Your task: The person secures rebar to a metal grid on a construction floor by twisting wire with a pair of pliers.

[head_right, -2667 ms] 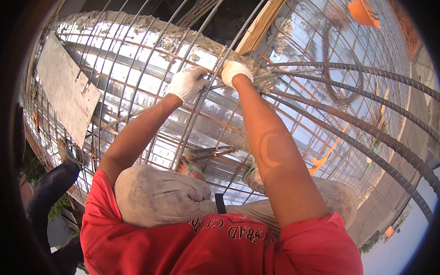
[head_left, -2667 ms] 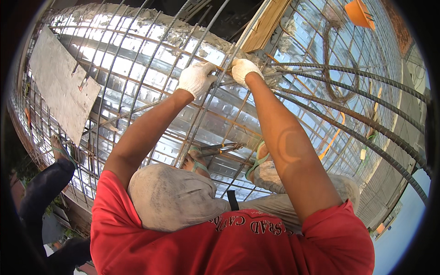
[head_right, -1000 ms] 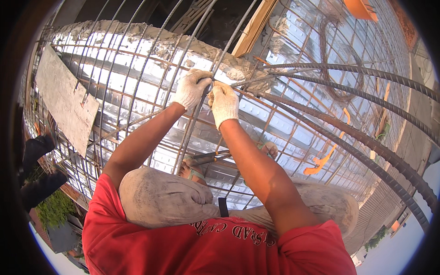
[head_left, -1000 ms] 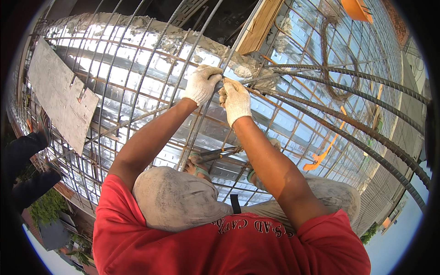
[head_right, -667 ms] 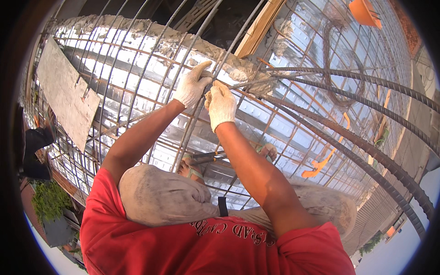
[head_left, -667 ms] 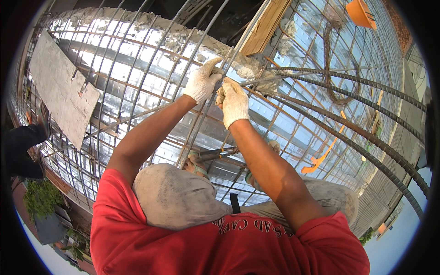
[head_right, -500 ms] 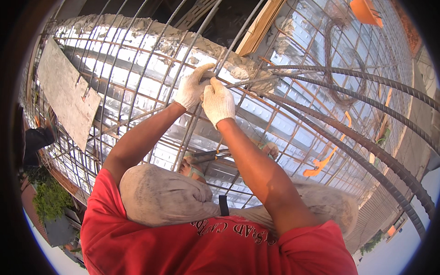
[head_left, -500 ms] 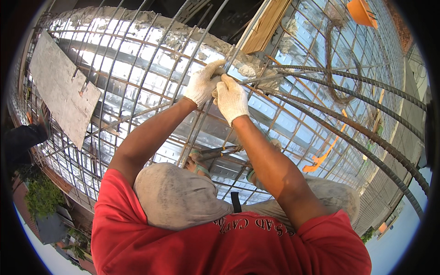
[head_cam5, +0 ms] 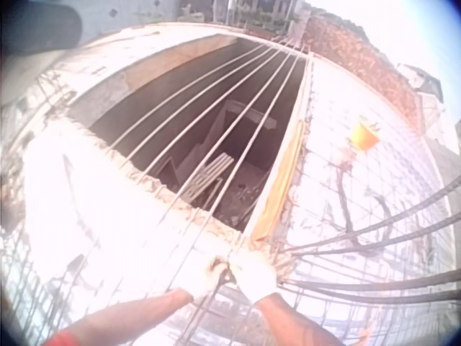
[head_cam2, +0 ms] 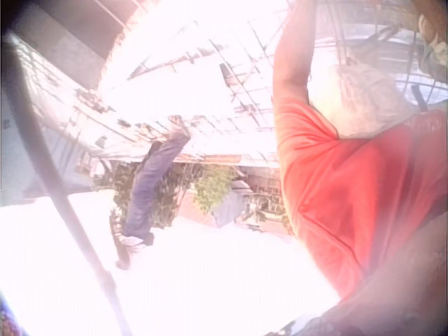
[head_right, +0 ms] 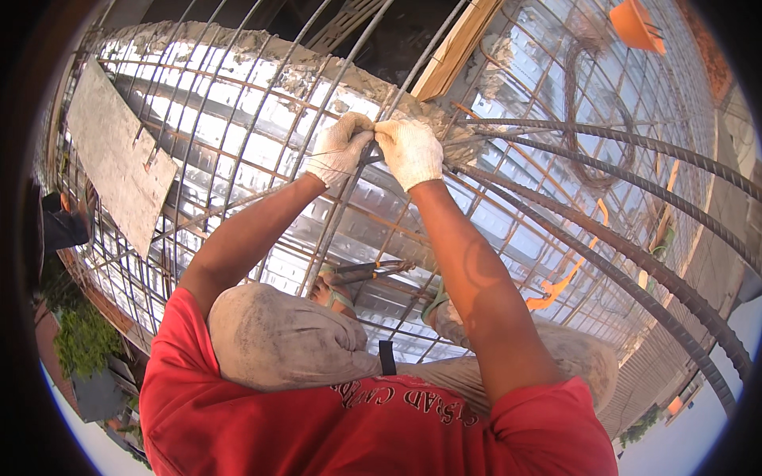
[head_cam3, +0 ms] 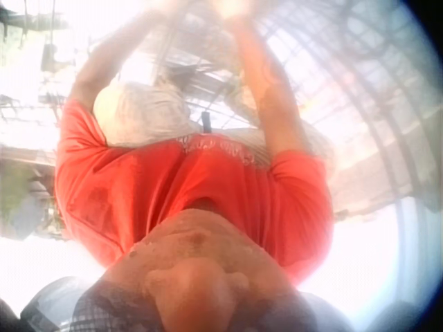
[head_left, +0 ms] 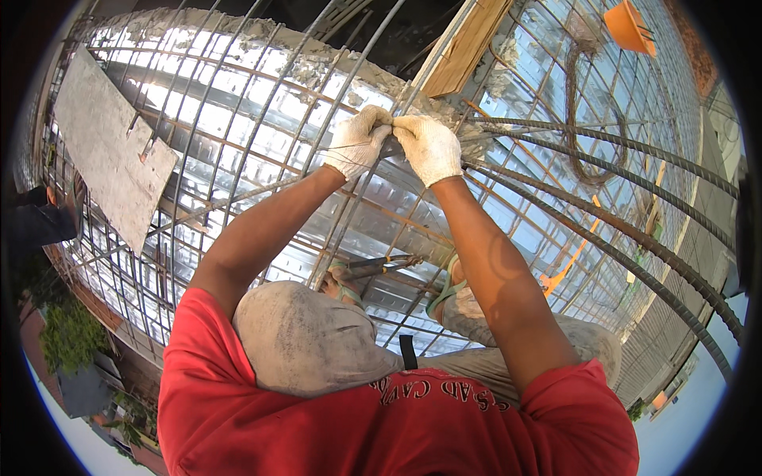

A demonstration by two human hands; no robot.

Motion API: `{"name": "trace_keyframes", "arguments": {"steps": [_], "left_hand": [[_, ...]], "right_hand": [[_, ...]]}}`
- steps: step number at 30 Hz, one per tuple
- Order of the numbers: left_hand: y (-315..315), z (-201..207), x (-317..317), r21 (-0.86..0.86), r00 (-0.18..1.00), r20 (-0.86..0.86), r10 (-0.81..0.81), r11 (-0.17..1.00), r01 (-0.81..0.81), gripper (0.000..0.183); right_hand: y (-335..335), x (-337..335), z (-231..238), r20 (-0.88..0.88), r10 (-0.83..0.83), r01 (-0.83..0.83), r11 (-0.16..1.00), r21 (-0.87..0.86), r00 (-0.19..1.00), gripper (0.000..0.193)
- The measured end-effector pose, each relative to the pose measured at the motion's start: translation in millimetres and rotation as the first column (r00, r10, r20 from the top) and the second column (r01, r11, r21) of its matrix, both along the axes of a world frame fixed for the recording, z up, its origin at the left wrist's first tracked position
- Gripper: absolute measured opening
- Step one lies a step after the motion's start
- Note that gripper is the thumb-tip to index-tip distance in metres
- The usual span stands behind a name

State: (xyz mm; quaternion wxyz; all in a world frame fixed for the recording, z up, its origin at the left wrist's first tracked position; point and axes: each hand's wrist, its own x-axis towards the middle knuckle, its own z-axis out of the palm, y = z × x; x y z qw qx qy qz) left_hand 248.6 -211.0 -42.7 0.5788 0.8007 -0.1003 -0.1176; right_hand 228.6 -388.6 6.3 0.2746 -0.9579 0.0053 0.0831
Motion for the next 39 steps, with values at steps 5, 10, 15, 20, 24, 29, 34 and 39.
{"name": "trace_keyframes", "arguments": {"steps": [5,10,15,20,24,29,34,39], "left_hand": [[6,-25,15,-0.025,0.996,-0.080,-0.037,0.999,0.035,0.012],[1,3,50,0.281,0.875,0.208,-0.438,0.883,0.375,0.018],[-6,21,69,0.366,0.812,0.119,-0.571,0.785,0.499,0.047],[14,23,33,0.300,0.978,0.073,-0.194,0.940,0.164,0.052],[5,25,9,0.449,0.941,0.196,-0.275,0.878,0.163,0.044],[-9,25,3,0.517,0.940,0.221,-0.261,0.848,0.114,0.024],[-7,29,7,0.556,0.952,0.155,-0.262,0.820,0.135,0.020],[-12,42,20,0.684,0.918,0.052,-0.393,0.684,0.254,0.025]], "right_hand": [[5,-9,-17,0.099,-0.033,0.034,0.999,-0.003,0.994,0.018],[37,-36,-22,0.106,-0.233,0.224,0.971,0.087,0.967,0.017],[15,-49,-22,-0.008,-0.151,0.151,0.977,0.151,0.988,0.027],[23,-117,28,-0.178,0.068,-0.054,0.995,0.080,0.982,0.031],[26,-162,22,-0.545,0.393,-0.476,0.879,-0.012,0.740,0.041],[28,-185,19,-0.700,0.490,-0.584,0.802,0.128,0.519,0.041],[37,-176,15,-0.451,0.730,-0.837,0.542,-0.077,0.514,0.020],[30,-165,15,-0.411,0.804,-0.888,0.458,-0.035,0.431,0.016]]}}
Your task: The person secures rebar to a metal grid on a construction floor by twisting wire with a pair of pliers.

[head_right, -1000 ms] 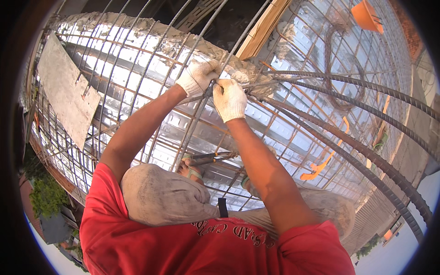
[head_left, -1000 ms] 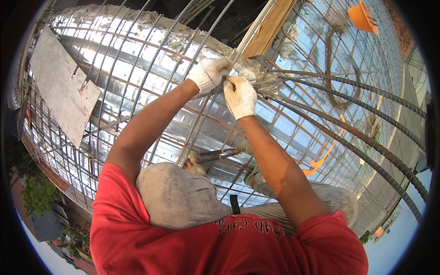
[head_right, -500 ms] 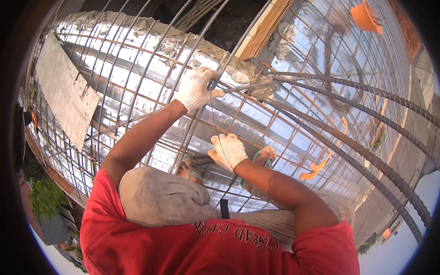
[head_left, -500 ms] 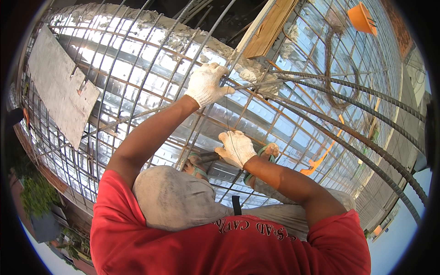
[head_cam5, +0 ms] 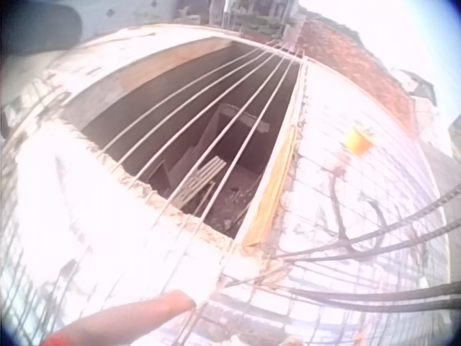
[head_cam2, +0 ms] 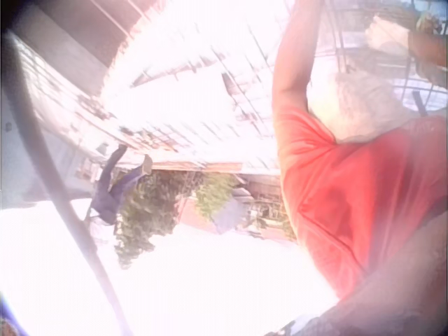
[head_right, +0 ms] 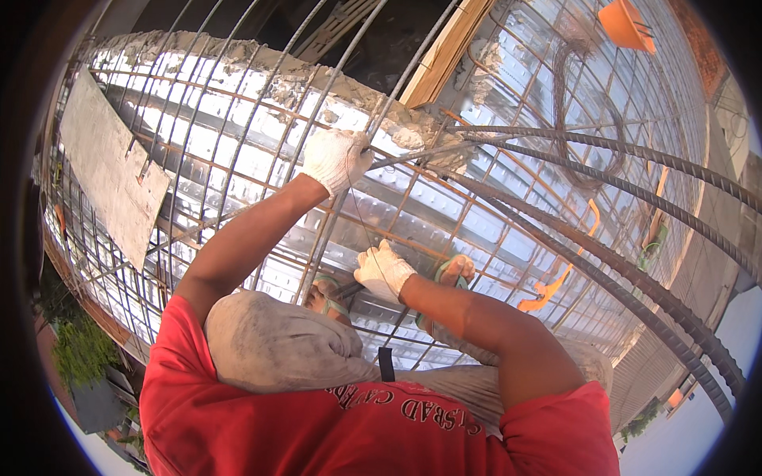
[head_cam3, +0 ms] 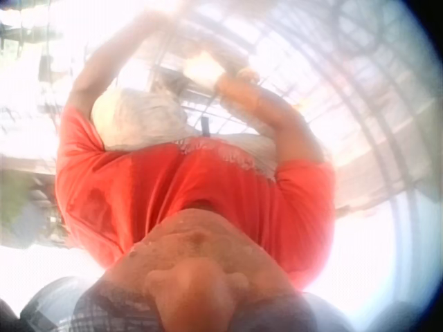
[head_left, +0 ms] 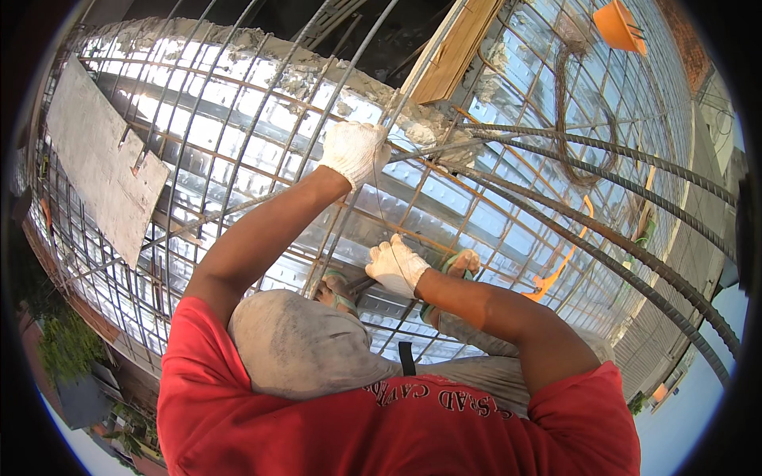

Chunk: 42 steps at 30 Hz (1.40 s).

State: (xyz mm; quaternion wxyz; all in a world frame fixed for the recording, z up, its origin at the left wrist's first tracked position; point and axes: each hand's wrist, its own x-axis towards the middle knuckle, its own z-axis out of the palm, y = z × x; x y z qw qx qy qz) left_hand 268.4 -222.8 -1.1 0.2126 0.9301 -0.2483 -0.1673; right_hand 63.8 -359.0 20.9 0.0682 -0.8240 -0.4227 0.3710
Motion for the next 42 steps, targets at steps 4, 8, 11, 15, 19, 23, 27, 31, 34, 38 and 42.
{"name": "trace_keyframes", "arguments": {"steps": [4,8,11,15,19,23,27,31,34,38,42], "left_hand": [[-6,-2,12,0.139,0.976,0.078,-0.204,0.972,0.192,0.021],[-8,0,41,0.219,0.802,0.134,-0.582,0.807,0.549,0.017],[-17,2,63,0.222,0.599,0.173,-0.782,0.624,0.750,0.013],[-22,6,82,0.227,0.525,0.165,-0.835,0.550,0.804,0.016],[-16,48,79,0.081,0.886,-0.052,-0.460,0.882,0.463,0.027],[-3,68,40,-0.346,0.945,-0.308,-0.111,0.938,-0.003,0.041],[-30,103,-50,-0.131,0.902,-0.357,-0.241,0.970,0.207,0.044],[-52,162,-102,0.198,0.773,-0.474,-0.422,0.805,0.560,0.036],[-46,201,-107,0.386,0.871,-0.298,-0.389,0.786,0.483,0.034],[-51,260,-106,-0.136,0.972,0.127,-0.197,0.967,0.214,0.039],[-56,260,-137,-0.689,0.994,0.069,-0.082,0.716,0.107,0.049]], "right_hand": [[-16,2,3,-0.142,-0.028,0.028,1.000,-0.001,0.989,0.022],[-14,-2,34,-0.454,-0.546,0.487,0.837,-0.251,0.704,0.039],[-21,-3,46,-0.541,-0.519,0.342,0.851,-0.399,0.661,0.049],[-47,-8,66,-0.480,-0.402,0.214,0.892,-0.399,0.780,0.035],[-101,-2,105,-0.165,-0.506,0.389,0.800,-0.457,0.846,0.028],[-119,10,177,0.023,-0.524,0.490,0.780,-0.390,0.852,0.020],[-139,-14,223,0.214,-0.485,0.529,0.738,-0.420,0.848,0.018],[-193,-46,266,0.581,-0.655,0.851,0.508,-0.135,0.483,0.032],[-215,-54,326,0.602,-0.621,0.687,0.709,0.158,0.502,0.035],[-171,-40,407,0.483,-0.473,0.488,0.867,0.104,0.737,0.027],[-112,-15,430,0.341,-0.313,0.271,0.948,0.167,0.887,0.026]]}}
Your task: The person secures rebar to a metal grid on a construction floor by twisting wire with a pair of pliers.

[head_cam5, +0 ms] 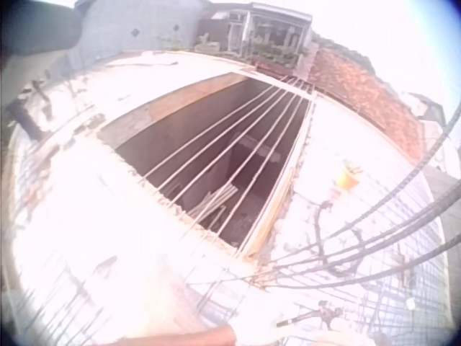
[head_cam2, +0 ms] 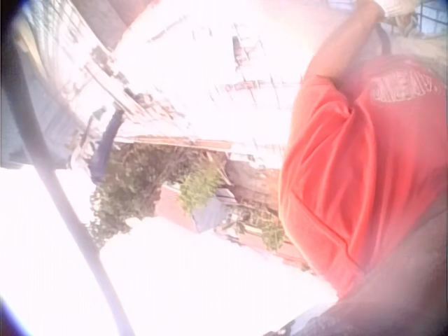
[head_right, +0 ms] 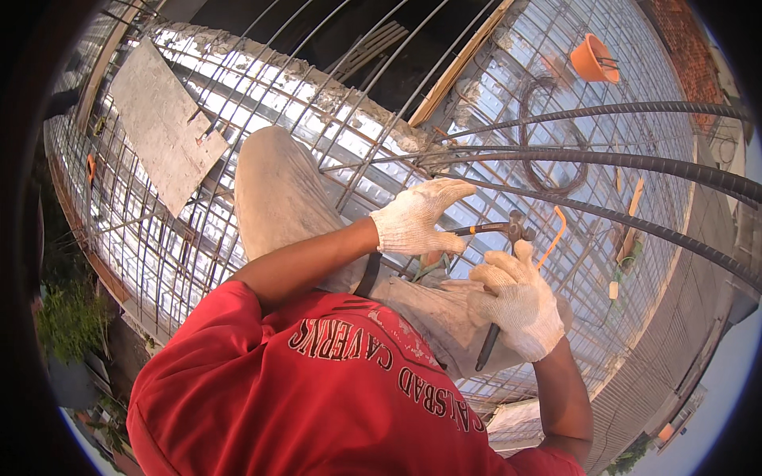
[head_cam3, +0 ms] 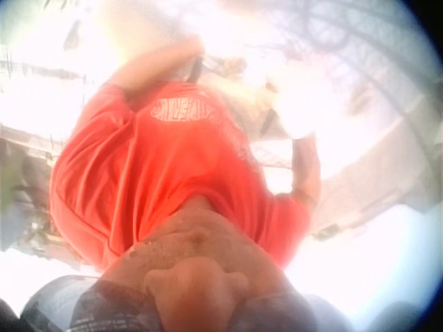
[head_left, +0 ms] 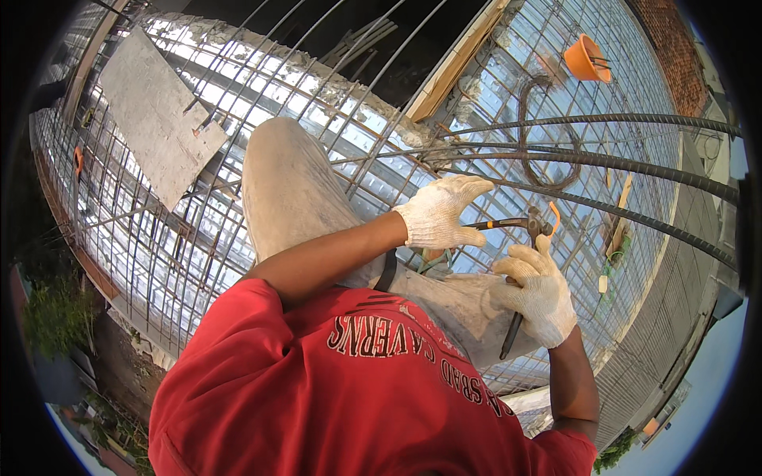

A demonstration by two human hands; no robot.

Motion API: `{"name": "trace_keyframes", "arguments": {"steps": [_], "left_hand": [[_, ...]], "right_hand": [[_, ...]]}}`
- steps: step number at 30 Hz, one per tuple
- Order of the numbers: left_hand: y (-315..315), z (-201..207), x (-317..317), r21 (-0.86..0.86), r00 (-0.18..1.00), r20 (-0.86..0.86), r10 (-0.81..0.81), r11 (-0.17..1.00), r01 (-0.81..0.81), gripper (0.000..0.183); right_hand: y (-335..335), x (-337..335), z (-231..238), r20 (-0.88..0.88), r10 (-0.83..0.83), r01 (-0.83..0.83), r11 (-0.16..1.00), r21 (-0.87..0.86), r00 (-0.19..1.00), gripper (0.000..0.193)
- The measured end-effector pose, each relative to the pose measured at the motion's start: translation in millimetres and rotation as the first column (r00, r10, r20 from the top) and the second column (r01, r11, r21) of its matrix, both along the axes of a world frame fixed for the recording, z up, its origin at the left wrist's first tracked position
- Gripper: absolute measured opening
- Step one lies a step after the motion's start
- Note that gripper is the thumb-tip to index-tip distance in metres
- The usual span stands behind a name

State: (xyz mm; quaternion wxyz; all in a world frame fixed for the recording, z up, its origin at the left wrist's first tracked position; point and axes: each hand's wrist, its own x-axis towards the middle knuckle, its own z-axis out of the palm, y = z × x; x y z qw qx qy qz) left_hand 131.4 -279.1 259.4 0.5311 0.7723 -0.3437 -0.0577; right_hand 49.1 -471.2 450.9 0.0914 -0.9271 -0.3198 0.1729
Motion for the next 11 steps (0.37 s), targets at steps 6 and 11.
{"name": "trace_keyframes", "arguments": {"steps": [6,11], "left_hand": [[19,-20,-17,-0.374,0.560,-0.782,-0.274,0.925,-0.070,0.037],[21,-25,5,-0.393,0.692,-0.721,-0.020,0.835,-0.385,0.037]], "right_hand": [[43,3,-40,0.312,-0.279,0.161,0.921,0.355,0.908,0.046],[35,9,-112,-0.957,-0.127,0.964,-0.007,0.265,0.262,0.099]]}}
